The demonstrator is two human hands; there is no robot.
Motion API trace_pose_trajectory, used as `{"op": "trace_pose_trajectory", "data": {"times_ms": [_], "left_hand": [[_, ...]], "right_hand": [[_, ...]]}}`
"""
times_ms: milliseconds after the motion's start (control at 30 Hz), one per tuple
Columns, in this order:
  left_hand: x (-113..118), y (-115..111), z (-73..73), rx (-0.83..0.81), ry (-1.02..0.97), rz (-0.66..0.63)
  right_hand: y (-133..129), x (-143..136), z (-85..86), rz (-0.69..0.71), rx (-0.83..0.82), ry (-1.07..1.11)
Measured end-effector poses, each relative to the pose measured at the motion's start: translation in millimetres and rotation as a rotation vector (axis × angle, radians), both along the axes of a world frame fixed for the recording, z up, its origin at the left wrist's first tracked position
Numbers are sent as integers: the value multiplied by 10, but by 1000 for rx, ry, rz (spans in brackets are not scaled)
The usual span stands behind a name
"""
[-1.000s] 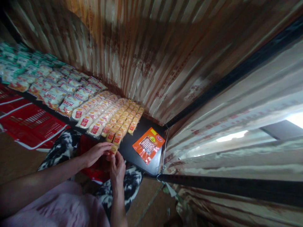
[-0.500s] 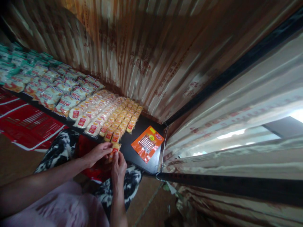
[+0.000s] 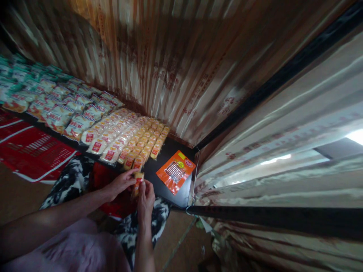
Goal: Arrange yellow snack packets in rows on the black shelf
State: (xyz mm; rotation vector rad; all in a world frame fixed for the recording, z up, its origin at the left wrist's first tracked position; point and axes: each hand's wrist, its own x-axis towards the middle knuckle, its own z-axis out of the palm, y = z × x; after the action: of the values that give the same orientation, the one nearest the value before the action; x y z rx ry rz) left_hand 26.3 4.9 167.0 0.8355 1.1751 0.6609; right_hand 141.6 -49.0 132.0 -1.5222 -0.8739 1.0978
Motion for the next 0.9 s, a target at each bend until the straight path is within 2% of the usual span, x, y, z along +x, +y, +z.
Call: {"op": "trace_pose_trajectory", "data": {"times_ms": [267, 600, 767, 900], "left_hand": [[76, -4, -49, 6, -30, -25], [131, -102, -90, 118, 30, 76], [90, -87, -53, 177, 29, 122], [36, -65, 4, 179, 27, 110]], "right_hand": [[27, 117, -15, 3, -49, 10], [47, 158, 77, -107, -14, 45], [83, 169, 158, -98, 0, 45], [134, 166, 148, -117, -27, 64]]}}
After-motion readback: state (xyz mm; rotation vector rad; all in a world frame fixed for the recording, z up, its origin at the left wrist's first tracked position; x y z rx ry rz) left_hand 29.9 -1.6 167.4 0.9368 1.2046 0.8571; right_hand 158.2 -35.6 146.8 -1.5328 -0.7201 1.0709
